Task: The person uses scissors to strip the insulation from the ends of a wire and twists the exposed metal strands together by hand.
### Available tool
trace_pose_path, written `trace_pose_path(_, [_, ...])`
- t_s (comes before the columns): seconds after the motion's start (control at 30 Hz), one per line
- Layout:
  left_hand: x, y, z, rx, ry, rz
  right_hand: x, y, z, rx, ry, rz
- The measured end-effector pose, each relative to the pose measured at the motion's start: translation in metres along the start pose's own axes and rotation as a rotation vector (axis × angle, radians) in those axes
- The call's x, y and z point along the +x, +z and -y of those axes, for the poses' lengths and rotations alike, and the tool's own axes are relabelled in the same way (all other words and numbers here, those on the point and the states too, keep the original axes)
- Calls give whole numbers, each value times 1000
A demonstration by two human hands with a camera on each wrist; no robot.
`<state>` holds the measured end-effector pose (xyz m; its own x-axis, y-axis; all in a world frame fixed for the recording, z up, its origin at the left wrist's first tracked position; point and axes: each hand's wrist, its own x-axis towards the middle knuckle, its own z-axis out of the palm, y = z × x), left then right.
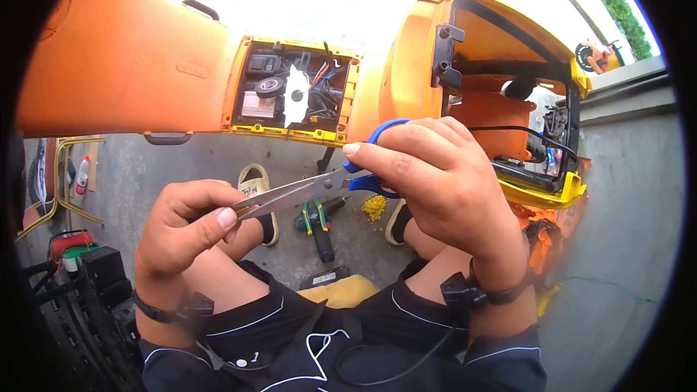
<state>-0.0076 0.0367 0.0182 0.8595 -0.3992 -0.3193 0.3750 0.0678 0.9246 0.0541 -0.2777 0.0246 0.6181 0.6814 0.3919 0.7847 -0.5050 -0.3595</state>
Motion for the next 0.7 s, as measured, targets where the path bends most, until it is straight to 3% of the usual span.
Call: trace_pose_path(0.7, [9, -2, 4, 18, -74, -16, -8, -1, -3, -80, -19, -34])
